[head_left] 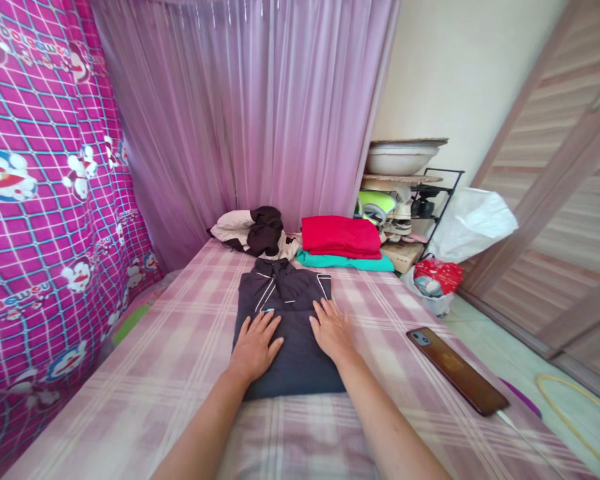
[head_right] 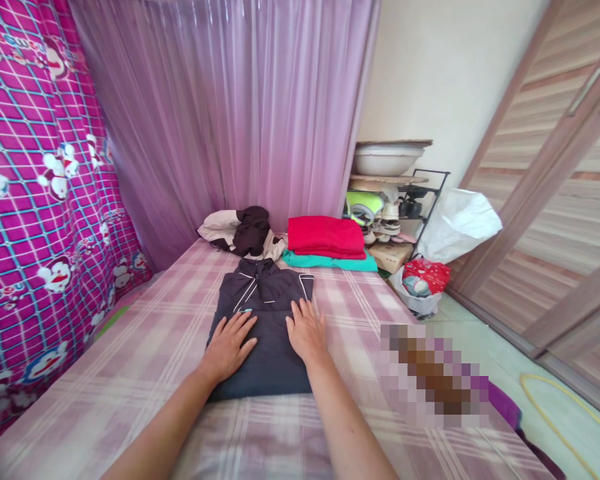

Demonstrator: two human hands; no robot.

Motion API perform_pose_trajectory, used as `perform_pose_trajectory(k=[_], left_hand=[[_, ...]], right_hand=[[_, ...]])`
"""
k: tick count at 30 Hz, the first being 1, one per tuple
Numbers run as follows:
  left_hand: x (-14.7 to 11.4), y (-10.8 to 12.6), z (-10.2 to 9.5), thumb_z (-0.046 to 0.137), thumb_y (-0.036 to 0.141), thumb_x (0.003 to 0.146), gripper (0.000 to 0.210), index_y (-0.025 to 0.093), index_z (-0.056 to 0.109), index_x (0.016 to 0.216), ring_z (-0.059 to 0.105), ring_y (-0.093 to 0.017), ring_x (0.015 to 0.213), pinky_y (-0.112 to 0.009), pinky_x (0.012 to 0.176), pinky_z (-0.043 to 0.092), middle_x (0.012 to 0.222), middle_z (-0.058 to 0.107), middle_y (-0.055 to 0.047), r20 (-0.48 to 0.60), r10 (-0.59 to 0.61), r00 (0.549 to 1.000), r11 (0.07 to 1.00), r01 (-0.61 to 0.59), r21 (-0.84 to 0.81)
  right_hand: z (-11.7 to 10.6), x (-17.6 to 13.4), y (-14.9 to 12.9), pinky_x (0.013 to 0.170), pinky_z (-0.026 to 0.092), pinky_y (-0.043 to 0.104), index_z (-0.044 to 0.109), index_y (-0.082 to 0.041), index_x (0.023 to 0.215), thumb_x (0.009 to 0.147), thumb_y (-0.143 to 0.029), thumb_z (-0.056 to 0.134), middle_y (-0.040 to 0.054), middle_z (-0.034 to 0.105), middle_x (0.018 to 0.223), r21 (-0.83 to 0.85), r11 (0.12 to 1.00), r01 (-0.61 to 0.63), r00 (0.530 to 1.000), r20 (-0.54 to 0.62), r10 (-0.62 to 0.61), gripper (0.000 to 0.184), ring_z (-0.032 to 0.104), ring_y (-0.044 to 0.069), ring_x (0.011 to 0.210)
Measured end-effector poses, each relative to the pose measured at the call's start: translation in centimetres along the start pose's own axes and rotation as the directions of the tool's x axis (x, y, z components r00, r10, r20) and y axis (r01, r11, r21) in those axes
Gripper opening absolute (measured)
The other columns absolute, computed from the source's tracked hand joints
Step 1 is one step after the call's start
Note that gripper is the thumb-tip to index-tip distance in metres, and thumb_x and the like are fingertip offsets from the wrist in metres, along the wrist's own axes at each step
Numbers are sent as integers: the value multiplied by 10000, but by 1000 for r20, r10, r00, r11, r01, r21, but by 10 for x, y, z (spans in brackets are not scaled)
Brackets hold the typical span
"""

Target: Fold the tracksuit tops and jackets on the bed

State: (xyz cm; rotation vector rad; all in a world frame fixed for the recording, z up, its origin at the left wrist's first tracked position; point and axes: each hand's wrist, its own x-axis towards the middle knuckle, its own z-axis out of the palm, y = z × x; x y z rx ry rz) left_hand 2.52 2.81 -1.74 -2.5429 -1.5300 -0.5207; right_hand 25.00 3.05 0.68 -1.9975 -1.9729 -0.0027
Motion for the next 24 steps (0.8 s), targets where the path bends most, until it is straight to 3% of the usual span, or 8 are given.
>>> perform_pose_trajectory(k=[4, 10, 16, 24], left_hand=[[2, 2, 0, 394, 479, 967, 507, 308, 462, 1439, 397, -251, 1401, -514, 1158, 302, 1504, 473, -32, -8, -10, 1000, 1000, 10, -14], [2, 5, -6, 423, 458, 959, 494, 291, 490, 1420, 400, -271, 1400, -545, 1153, 302, 1499, 477, -50, -1, -14, 1000, 999, 14, -49], [0, 5, -13, 453, 382, 950, 442, 232, 557, 1353, 453, -268, 1365, -540, 1143, 327, 1456, 524, -83, -32, -40, 999, 989, 35, -141], [-3, 0, -19, 458, 279, 935, 307, 211, 691, 1122, 604, -242, 1202, -495, 1092, 409, 1237, 692, -89, -109, -91, 990, 957, 57, -284]], right_hand=[[-6, -18, -4, 1163, 188, 551, 515, -259, 1414, 996, -322, 349, 74, 451, 1511, 14, 996, 92, 990, -109, -90, 454, 367, 264, 1408], [-5, -36, -10, 1134, 256, 542, 594, -247, 1339, 983, -350, 404, 88, 499, 1473, 23, 990, 137, 991, 8, -137, 417, 393, 290, 1388], [-5, -35, -8, 1132, 257, 530, 594, -251, 1337, 982, -353, 408, 81, 500, 1473, 46, 991, 128, 992, -1, -128, 413, 391, 280, 1385], [-7, -35, -6, 1132, 252, 528, 582, -248, 1346, 979, -371, 422, 80, 488, 1483, 84, 990, 111, 993, 28, -114, 419, 371, 268, 1393]])
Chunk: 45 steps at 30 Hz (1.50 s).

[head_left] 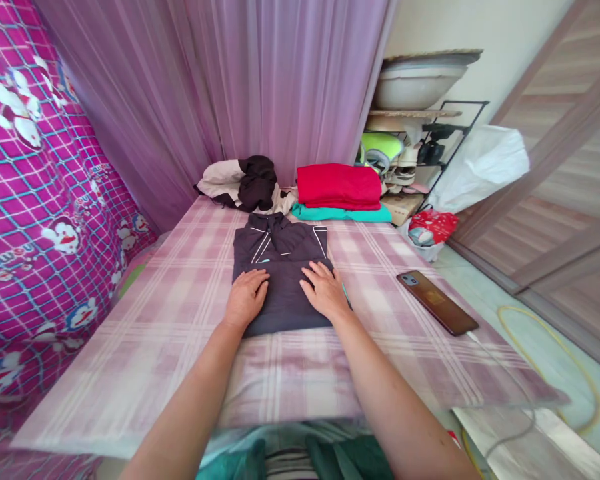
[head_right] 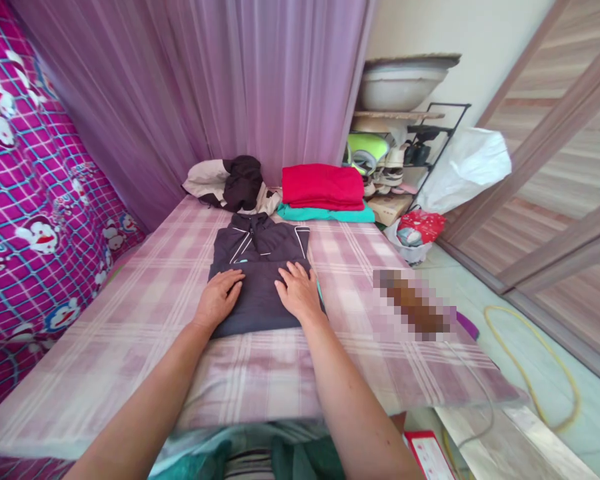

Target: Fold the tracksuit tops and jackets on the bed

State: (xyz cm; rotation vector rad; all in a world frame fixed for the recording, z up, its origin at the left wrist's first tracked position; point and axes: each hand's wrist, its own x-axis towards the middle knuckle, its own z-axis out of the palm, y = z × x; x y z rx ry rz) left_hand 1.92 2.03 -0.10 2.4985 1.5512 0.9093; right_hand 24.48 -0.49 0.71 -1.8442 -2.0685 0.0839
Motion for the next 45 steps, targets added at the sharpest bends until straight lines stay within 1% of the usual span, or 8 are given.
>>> perform_pose_trajectory(k=[3, 8, 10, 19, 27, 35, 40, 45], left_hand=[[1, 1, -1, 484, 260, 915, 269, 217, 694, 1078, 605, -248, 1198, -503, 1086, 413, 1225, 697, -85, 10, -6, 1000, 1000, 7, -21], [1, 3, -4, 489, 252, 902, 184, 225, 671, 918, 616, -250, 1174, -515, 1076, 417, 1190, 709, -85, 21, -18, 1000, 999, 19, -47], [1, 3, -4, 487, 253, 901, 176, 228, 661, 893, 614, -252, 1175, -521, 1073, 417, 1186, 710, -85, 20, -14, 1000, 999, 15, -53], [-2, 4, -6, 480, 264, 905, 183, 230, 659, 891, 594, -252, 1202, -541, 1091, 398, 1209, 700, -80, 43, -23, 999, 997, 26, -66], [-5, 0, -5, 486, 295, 917, 197, 251, 676, 891, 594, -244, 1204, -545, 1100, 395, 1217, 696, -64, 51, -34, 998, 995, 39, -87], [-6, 1, -6, 491, 305, 928, 195, 252, 677, 905, 589, -235, 1207, -523, 1105, 394, 1217, 696, -56, 65, -49, 997, 994, 55, -94], [-4, 0, -6, 496, 303, 924, 191, 248, 678, 909, 600, -231, 1181, -509, 1099, 400, 1194, 703, -58, 49, -42, 998, 993, 47, -104], [-2, -2, -4, 492, 307, 913, 194, 248, 676, 906, 598, -239, 1177, -507, 1090, 405, 1186, 704, -61, 54, -49, 997, 993, 55, -106]], right_hand=[[1, 0, 1, 1131, 253, 529, 586, -252, 1341, 980, -375, 419, 80, 487, 1484, 6, 1000, -1, 1000, -4, 1, 416, 371, 267, 1393], [1, 0, 2, 1131, 253, 531, 586, -251, 1340, 980, -374, 421, 79, 494, 1478, 13, 1000, 3, 1000, -4, -3, 414, 369, 265, 1396], [0, 0, 2, 1128, 258, 536, 584, -249, 1341, 978, -375, 424, 77, 495, 1478, 13, 1000, 5, 1000, 0, -5, 416, 369, 270, 1397], [-1, -2, 0, 1133, 246, 540, 594, -233, 1332, 976, -361, 415, 81, 492, 1480, -8, 1000, 12, 1000, 14, -12, 418, 375, 281, 1391], [1, -5, 0, 1140, 235, 544, 595, -260, 1335, 966, -347, 422, 77, 491, 1480, 19, 1000, 4, 1000, 1, -4, 416, 395, 283, 1377], [0, -7, 1, 1144, 234, 544, 596, -251, 1334, 965, -347, 429, 75, 478, 1490, 36, 999, -5, 1000, 21, 5, 416, 385, 297, 1385], [-2, -6, 1, 1146, 222, 538, 593, -242, 1336, 967, -357, 434, 77, 476, 1492, 40, 999, -9, 999, 34, 8, 417, 376, 288, 1389], [-2, -4, 2, 1143, 227, 533, 587, -258, 1341, 960, -366, 448, 74, 478, 1491, 63, 998, -14, 999, 33, 12, 420, 373, 281, 1388]])
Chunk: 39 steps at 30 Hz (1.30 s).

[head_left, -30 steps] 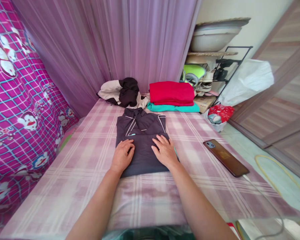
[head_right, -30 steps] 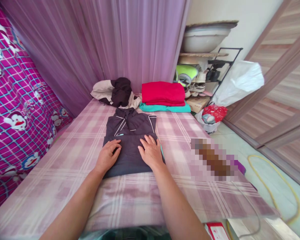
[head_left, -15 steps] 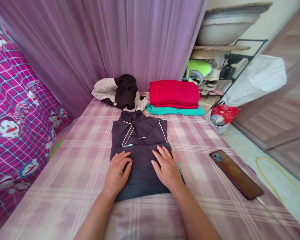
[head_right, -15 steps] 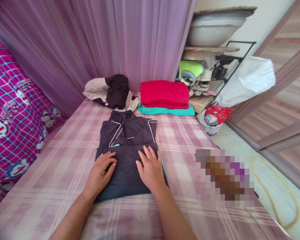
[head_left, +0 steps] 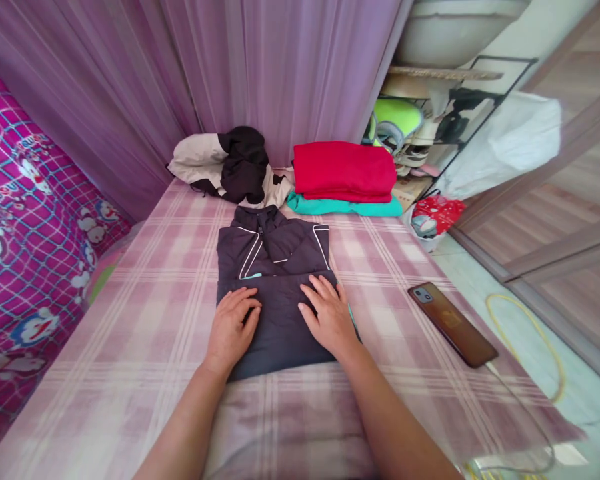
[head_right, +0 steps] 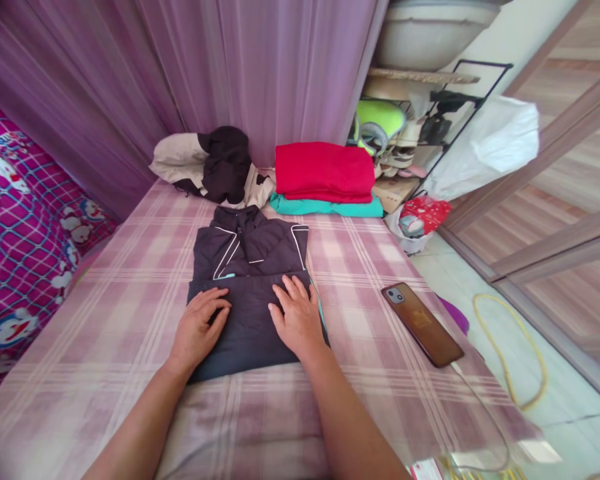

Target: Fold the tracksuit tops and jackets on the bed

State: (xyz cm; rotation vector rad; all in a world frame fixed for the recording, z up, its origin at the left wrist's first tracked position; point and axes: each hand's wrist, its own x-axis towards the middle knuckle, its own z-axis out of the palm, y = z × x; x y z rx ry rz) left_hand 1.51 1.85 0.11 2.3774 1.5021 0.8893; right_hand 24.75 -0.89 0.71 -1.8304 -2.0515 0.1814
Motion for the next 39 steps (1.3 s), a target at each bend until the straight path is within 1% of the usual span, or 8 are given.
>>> perform_pose_trajectory(k=[12, 18, 21, 25, 30, 32, 36, 39], left_hand=[[3, 11, 1, 498, 255, 896, 203, 230, 698, 905, 594, -244, 1183, -487, 1083, 406, 1209, 694, -75, -1, 19, 1000, 998, -19, 66], [-3, 17, -1, 496, 221, 886, 250, 211, 718, 1000, 537, -278, 1278, -531, 1107, 381, 1308, 646, -99, 74, 8, 997, 993, -16, 119], [-10, 19, -3, 507, 235, 882, 270, 225, 718, 1051, 513, -280, 1306, -528, 1105, 391, 1345, 621, -91, 56, 27, 998, 988, -35, 148], [-22, 20, -7, 457, 251, 910, 309, 207, 706, 1088, 618, -238, 1152, -440, 1044, 467, 1204, 695, -98, -32, 103, 994, 985, -97, 143], [-27, 16, -10, 445, 273, 906, 297, 231, 727, 989, 676, -217, 978, -386, 936, 536, 1001, 747, -68, -33, 71, 997, 994, -68, 89], [-24, 13, -9, 455, 274, 898, 290, 229, 731, 977, 672, -217, 1007, -394, 963, 525, 1033, 744, -72, -27, 82, 996, 993, -79, 91], [-19, 8, -5, 484, 297, 889, 298, 217, 722, 1049, 605, -227, 1192, -430, 1083, 448, 1244, 681, -89, -27, 103, 994, 988, -99, 122], [-18, 1, -4, 480, 329, 896, 344, 192, 706, 1116, 571, -239, 1250, -441, 1115, 416, 1298, 653, -108, 34, 91, 995, 989, -94, 111]], right_hand=[[7, 4, 5, 1140, 229, 512, 587, -242, 1336, 973, -386, 424, 83, 472, 1492, -29, 1000, 13, 999, -37, -14, 424, 341, 260, 1401], [4, 3, -1, 1133, 252, 501, 583, -216, 1339, 983, -366, 416, 86, 467, 1498, -77, 997, 9, 1000, -27, -11, 422, 347, 257, 1401], [5, 3, -2, 1129, 263, 502, 591, -220, 1330, 980, -368, 420, 85, 478, 1489, -94, 995, 14, 999, -45, -18, 416, 366, 258, 1392], [8, 4, -1, 1122, 285, 492, 612, -237, 1307, 975, -361, 426, 83, 516, 1459, -93, 995, 25, 997, -68, -32, 401, 397, 251, 1373], [9, 5, 0, 1125, 288, 500, 624, -249, 1292, 972, -357, 435, 80, 519, 1456, -79, 996, 28, 996, -86, -35, 387, 401, 250, 1373], [8, 4, -2, 1126, 290, 500, 621, -243, 1297, 973, -355, 437, 83, 512, 1463, -82, 996, 21, 997, -75, -27, 389, 396, 253, 1379], [4, 3, -6, 1133, 286, 501, 610, -240, 1311, 982, -352, 424, 78, 498, 1475, -90, 996, 1, 999, -51, -6, 394, 388, 253, 1391], [2, 4, -5, 1138, 286, 516, 595, -239, 1331, 986, -364, 416, 81, 475, 1493, -69, 998, 3, 1000, -19, -5, 408, 370, 258, 1407]])
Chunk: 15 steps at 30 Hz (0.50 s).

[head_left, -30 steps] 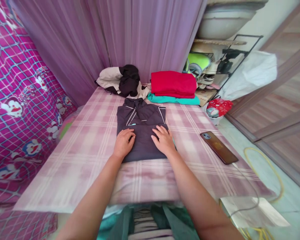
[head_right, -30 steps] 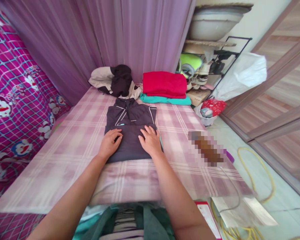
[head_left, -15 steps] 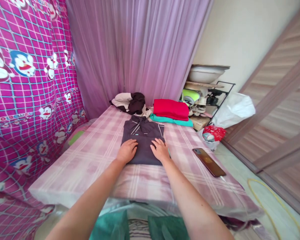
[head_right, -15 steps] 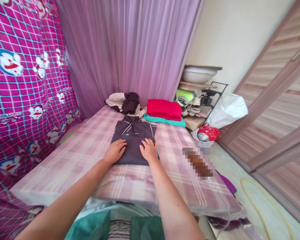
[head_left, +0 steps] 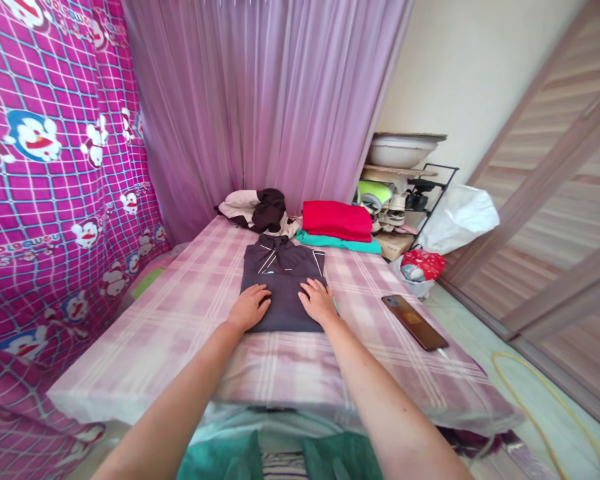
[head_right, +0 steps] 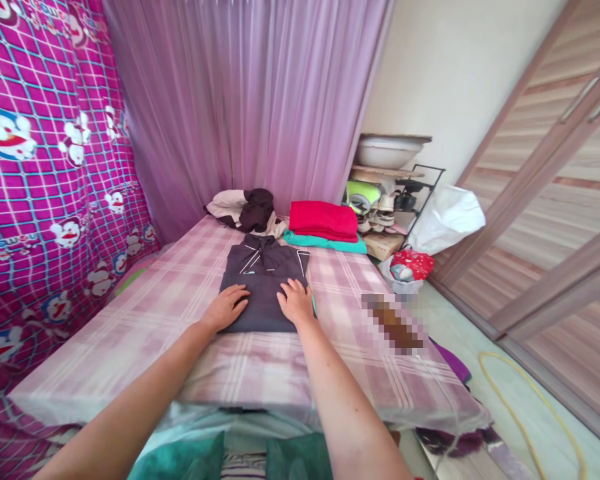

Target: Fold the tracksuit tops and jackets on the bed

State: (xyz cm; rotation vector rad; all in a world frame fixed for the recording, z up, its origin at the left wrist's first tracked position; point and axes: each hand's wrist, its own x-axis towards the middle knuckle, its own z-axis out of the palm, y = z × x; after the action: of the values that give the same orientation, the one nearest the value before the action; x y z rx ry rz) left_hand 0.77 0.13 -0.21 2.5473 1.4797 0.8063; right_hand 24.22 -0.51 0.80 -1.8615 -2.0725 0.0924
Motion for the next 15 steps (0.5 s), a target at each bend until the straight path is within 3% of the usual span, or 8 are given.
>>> perform_pose_trajectory(k=[5, 10, 12, 15], left_hand=[[-6, -21, -5, 459, 419, 904, 394, 208, 689, 1146, 563, -233, 1263, -432, 1103, 430, 1301, 655, -96, 35, 45, 998, 995, -41, -87], [-22, -44, -11, 476, 433, 874, 312, 219, 681, 972, 651, -218, 1111, -425, 1047, 476, 1158, 717, -90, -19, -77, 997, 958, 68, -279], [-29, -52, -15, 491, 469, 862, 306, 216, 661, 890, 649, -225, 1112, -421, 1047, 470, 1151, 715, -98, 31, -107, 994, 929, 111, -354], [-37, -61, -28, 536, 534, 839, 350, 215, 660, 914, 564, -249, 1250, -418, 1086, 423, 1269, 662, -111, 180, -52, 982, 912, 120, -393]], right_hand=[[2, 2, 29, 1147, 326, 426, 604, -190, 1326, 949, -328, 484, 115, 494, 1474, 121, 990, 66, 998, -8, -65, 418, 418, 227, 1385], [4, -19, 83, 1123, 383, 431, 658, -244, 1255, 921, -359, 496, 85, 590, 1382, 329, 929, 168, 985, -88, -146, 389, 519, 219, 1304], [-1, -33, 101, 1122, 384, 447, 640, -264, 1281, 905, -412, 521, 81, 578, 1395, 393, 897, 203, 979, -53, -198, 421, 524, 228, 1300], [-13, -49, 118, 1134, 358, 479, 574, -266, 1359, 838, -447, 617, 90, 507, 1463, 419, 881, 222, 962, 54, -268, 553, 478, 256, 1341]])
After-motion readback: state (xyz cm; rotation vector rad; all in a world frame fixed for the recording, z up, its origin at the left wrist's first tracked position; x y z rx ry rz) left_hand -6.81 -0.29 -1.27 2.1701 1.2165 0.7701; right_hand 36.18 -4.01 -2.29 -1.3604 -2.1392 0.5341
